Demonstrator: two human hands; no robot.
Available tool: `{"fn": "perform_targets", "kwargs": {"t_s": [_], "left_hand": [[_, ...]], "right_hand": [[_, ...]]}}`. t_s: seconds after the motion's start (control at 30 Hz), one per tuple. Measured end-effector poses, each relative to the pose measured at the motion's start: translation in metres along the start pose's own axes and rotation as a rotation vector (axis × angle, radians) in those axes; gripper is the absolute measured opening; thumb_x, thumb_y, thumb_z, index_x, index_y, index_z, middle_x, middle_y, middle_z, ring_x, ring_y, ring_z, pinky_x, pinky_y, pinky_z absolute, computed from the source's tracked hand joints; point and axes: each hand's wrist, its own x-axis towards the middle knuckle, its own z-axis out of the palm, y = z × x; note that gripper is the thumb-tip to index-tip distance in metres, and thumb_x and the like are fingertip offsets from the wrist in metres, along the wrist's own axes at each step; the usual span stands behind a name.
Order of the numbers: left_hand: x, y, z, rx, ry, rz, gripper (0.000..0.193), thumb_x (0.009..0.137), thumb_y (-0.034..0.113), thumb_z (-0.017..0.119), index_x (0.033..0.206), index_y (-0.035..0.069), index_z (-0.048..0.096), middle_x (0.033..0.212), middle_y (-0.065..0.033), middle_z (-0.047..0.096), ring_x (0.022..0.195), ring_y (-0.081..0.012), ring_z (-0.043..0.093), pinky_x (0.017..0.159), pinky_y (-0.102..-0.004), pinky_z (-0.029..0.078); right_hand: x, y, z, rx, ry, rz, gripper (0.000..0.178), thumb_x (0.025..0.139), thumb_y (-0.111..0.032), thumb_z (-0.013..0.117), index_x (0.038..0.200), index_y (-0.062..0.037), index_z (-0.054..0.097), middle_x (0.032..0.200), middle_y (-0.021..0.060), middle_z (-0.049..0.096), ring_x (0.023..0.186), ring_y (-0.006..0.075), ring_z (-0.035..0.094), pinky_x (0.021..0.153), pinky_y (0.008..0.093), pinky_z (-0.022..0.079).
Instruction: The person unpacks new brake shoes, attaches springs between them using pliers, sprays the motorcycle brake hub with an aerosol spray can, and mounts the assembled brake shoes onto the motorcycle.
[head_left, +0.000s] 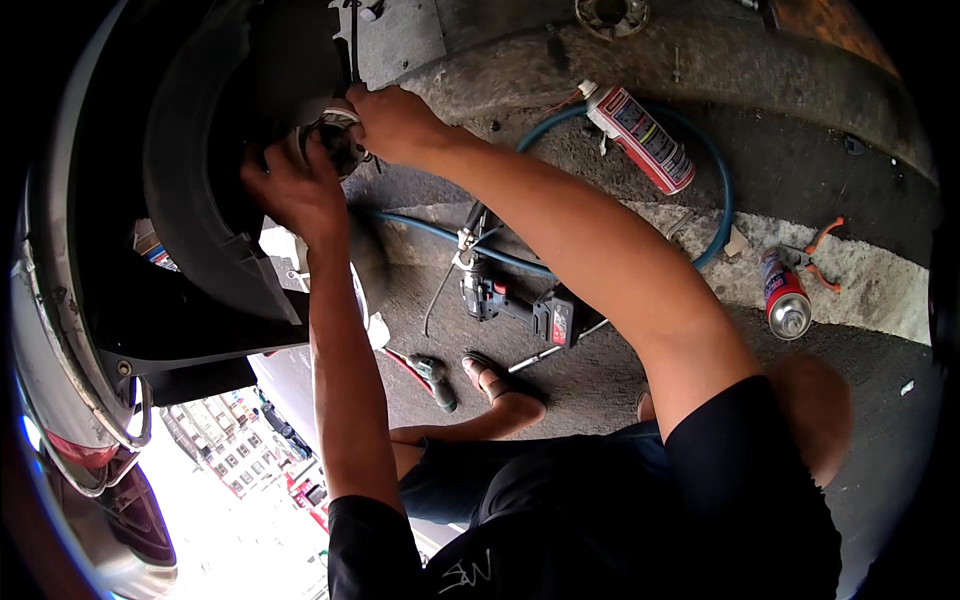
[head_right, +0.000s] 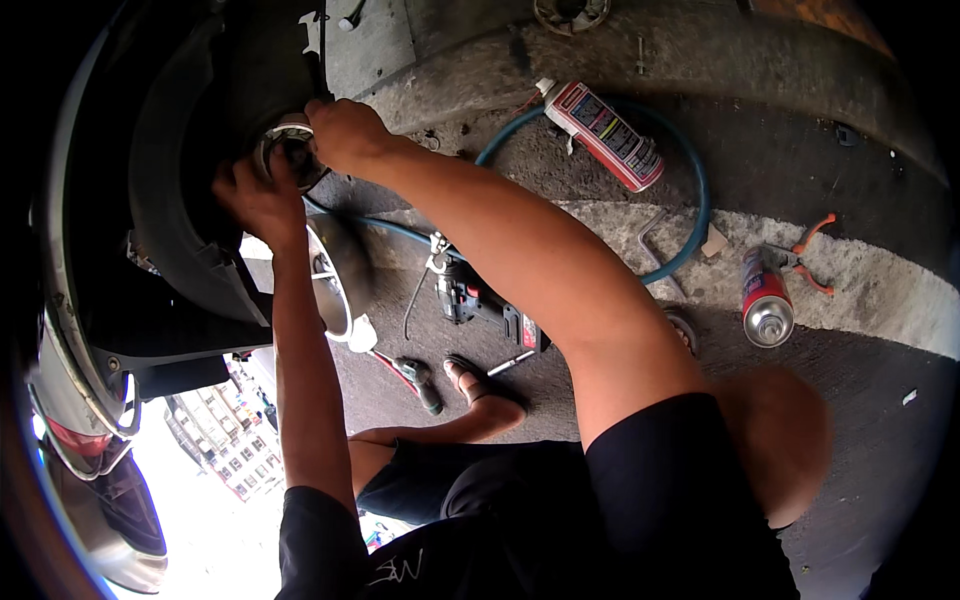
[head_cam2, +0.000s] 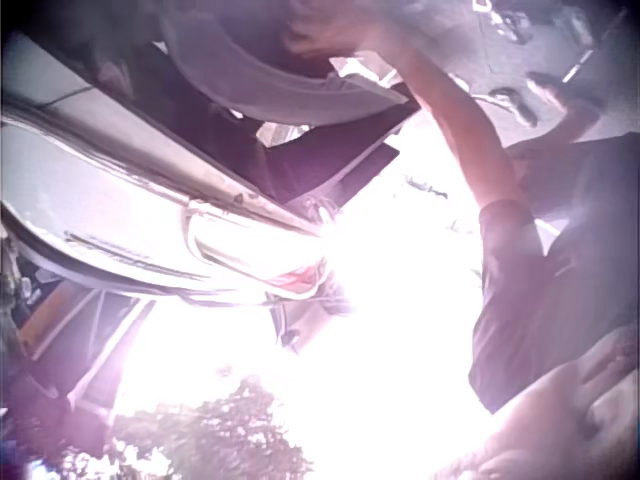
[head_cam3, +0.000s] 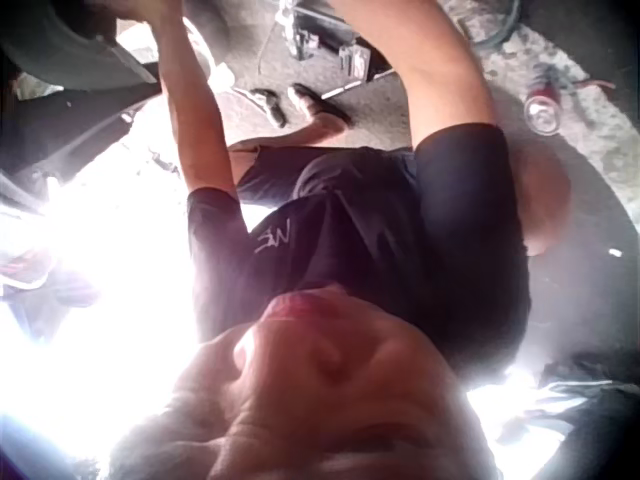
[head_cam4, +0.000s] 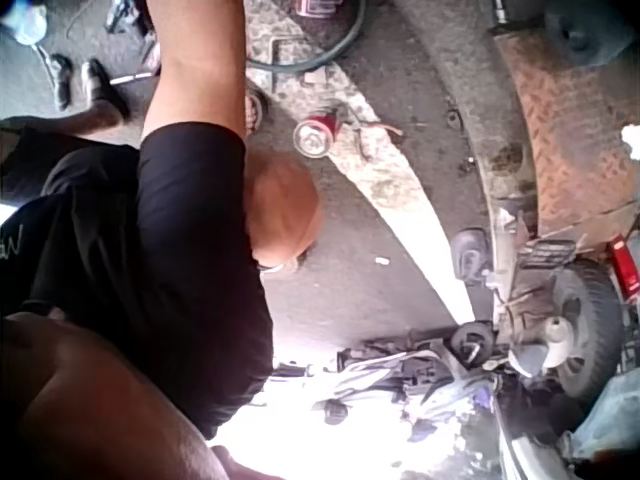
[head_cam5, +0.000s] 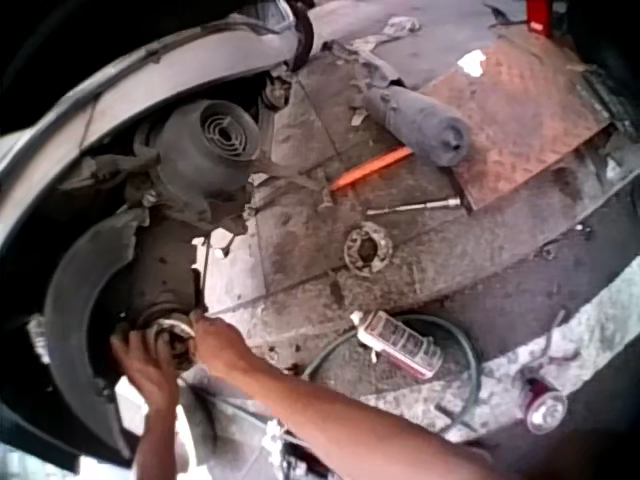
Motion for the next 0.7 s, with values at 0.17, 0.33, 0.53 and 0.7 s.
{"fn": "perform_targets", "kwargs": {"t_s": [0.17,0.33,0.53,0.7], "left_hand": [[-0.002,0.009,0.003,-0.229,-0.047,-0.112,0.042,0.084,0.024,0.070,0.113,-0.003,0.060,0.116,-0.0280,0.051,0.110,-0.0454,0.052,0.095,-0.0488,0.042],[0.002,0.000,0.006,-0.277,-0.032,-0.070,0.044,0.086,0.026,0.070,0.113,-0.006,0.058,0.116,-0.0278,0.050,0.109,-0.0439,0.052,0.095,-0.0471,0.043],[-0.003,-0.008,0.013,-0.259,-0.038,-0.077,0.042,0.088,0.026,0.069,0.111,-0.007,0.057,0.117,-0.0271,0.048,0.109,-0.0423,0.050,0.095,-0.0473,0.042],[-0.006,-0.007,0.013,-0.310,-0.030,-0.113,0.042,0.087,0.026,0.070,0.111,-0.006,0.057,0.116,-0.0251,0.047,0.108,-0.0407,0.049,0.095,-0.0471,0.040]], "right_hand": [[-0.001,0.009,0.000,0.074,-0.017,-0.004,0.037,0.084,-0.019,0.065,0.113,-0.0003,0.053,0.093,0.0234,0.068,0.093,0.0402,0.066,0.080,0.0474,0.054],[0.006,0.011,-0.005,0.108,-0.045,-0.038,0.035,0.086,-0.019,0.065,0.114,-0.0018,0.053,0.094,0.0231,0.068,0.094,0.0406,0.066,0.079,0.0482,0.053],[0.013,0.018,-0.007,0.193,-0.096,-0.086,0.035,0.086,-0.022,0.067,0.113,-0.0026,0.054,0.099,0.0234,0.067,0.097,0.0401,0.065,0.082,0.0473,0.051],[0.013,0.021,-0.010,0.230,-0.180,-0.048,0.037,0.088,-0.027,0.068,0.113,-0.0032,0.055,0.096,0.0223,0.067,0.097,0.0396,0.065,0.081,0.0468,0.050]]}}
